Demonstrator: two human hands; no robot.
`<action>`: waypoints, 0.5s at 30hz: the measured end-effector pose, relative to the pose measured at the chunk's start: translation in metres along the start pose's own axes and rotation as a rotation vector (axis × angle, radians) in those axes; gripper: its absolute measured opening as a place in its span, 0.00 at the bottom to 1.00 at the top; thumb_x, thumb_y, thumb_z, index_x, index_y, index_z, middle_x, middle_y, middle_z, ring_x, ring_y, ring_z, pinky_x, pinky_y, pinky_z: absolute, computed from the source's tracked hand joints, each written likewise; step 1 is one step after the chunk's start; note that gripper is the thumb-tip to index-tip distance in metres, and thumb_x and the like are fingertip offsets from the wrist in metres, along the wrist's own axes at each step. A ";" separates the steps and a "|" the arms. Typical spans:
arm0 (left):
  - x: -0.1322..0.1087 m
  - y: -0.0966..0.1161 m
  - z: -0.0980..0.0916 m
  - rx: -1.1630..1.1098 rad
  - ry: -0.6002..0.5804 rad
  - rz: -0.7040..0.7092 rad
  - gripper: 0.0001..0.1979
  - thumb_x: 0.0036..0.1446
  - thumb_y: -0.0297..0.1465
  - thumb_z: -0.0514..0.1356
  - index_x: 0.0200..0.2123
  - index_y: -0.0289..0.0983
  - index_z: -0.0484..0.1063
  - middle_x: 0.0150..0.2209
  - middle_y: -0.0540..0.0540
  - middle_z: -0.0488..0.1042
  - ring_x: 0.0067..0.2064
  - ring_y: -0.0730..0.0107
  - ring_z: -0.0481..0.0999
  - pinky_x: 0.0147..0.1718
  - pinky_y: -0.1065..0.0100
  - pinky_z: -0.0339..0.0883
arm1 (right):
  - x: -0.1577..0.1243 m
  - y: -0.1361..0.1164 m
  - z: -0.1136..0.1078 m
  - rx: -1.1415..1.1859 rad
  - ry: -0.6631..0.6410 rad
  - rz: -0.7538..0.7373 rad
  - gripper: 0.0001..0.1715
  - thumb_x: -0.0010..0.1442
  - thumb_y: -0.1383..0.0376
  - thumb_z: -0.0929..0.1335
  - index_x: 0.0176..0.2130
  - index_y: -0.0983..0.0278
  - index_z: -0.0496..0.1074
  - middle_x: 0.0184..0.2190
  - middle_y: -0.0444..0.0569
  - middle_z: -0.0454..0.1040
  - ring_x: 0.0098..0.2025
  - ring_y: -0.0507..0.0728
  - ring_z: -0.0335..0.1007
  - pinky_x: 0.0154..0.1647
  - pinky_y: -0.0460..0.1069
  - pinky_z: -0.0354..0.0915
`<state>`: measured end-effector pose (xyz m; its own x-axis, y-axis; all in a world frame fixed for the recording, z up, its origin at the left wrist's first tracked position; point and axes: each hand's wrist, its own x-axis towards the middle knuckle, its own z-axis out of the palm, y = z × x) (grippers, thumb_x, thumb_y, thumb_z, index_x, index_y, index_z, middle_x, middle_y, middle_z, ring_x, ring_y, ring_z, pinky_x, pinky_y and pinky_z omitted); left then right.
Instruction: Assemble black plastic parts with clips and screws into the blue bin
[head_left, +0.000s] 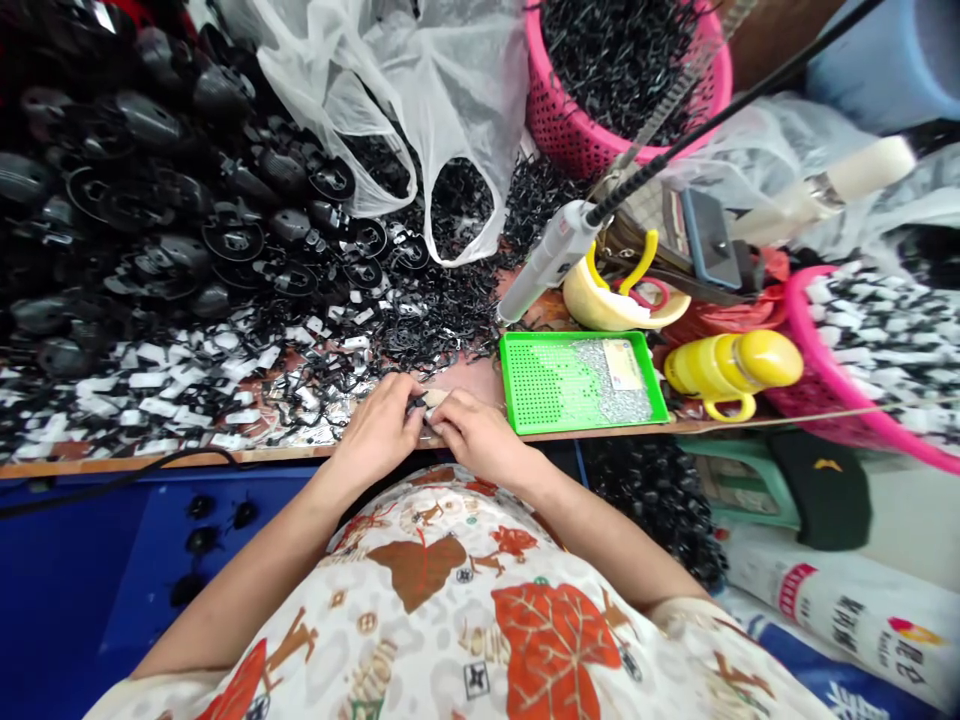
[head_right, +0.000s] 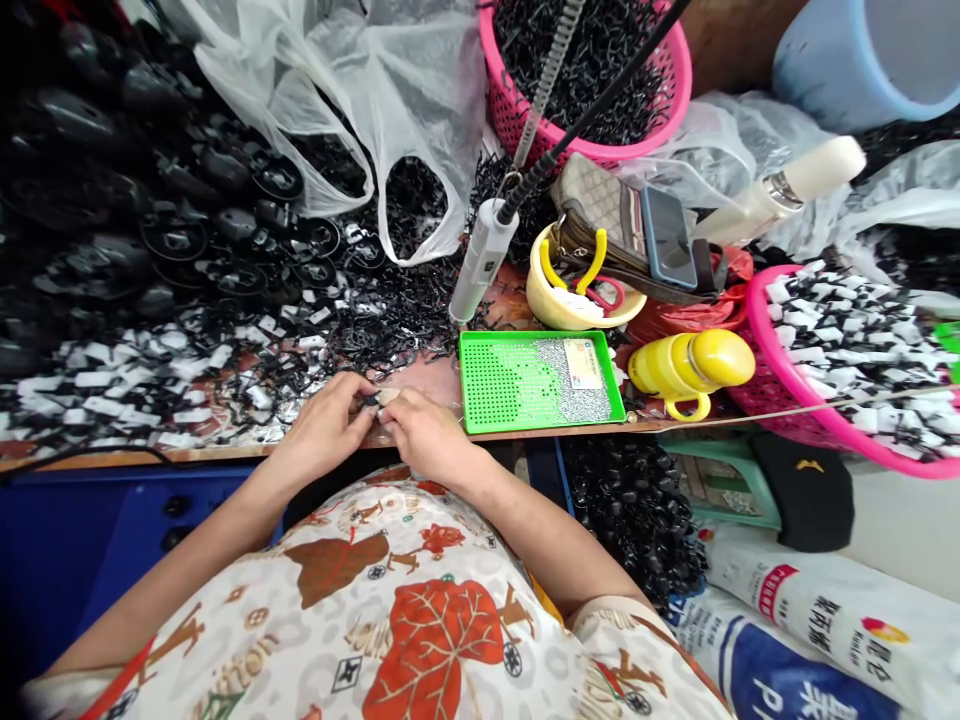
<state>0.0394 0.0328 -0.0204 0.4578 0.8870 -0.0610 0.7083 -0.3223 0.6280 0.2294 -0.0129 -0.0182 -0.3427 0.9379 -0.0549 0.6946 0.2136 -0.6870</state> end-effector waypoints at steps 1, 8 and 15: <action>-0.001 -0.002 0.001 -0.040 0.038 -0.032 0.09 0.61 0.30 0.58 0.45 0.39 0.69 0.40 0.44 0.73 0.40 0.59 0.75 0.41 0.59 0.69 | 0.001 0.001 0.000 -0.063 -0.002 0.042 0.10 0.67 0.71 0.65 0.43 0.62 0.75 0.42 0.52 0.73 0.42 0.57 0.72 0.45 0.52 0.68; -0.001 0.001 0.003 -0.721 0.273 -0.147 0.16 0.55 0.34 0.67 0.45 0.39 0.70 0.36 0.49 0.74 0.36 0.70 0.75 0.35 0.69 0.70 | 0.018 -0.004 -0.017 0.142 0.255 -0.093 0.05 0.66 0.70 0.65 0.41 0.62 0.70 0.49 0.54 0.72 0.54 0.59 0.69 0.56 0.55 0.66; 0.001 0.005 0.000 -1.076 0.258 -0.331 0.22 0.49 0.38 0.72 0.46 0.35 0.75 0.32 0.49 0.76 0.28 0.72 0.75 0.24 0.71 0.73 | 0.034 -0.006 -0.011 0.371 0.193 -0.079 0.03 0.68 0.66 0.64 0.40 0.61 0.67 0.38 0.47 0.73 0.42 0.55 0.71 0.46 0.52 0.69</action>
<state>0.0436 0.0316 -0.0175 0.1235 0.9566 -0.2640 -0.1082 0.2774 0.9546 0.2209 0.0205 -0.0080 -0.2363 0.9641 0.1208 0.3845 0.2069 -0.8996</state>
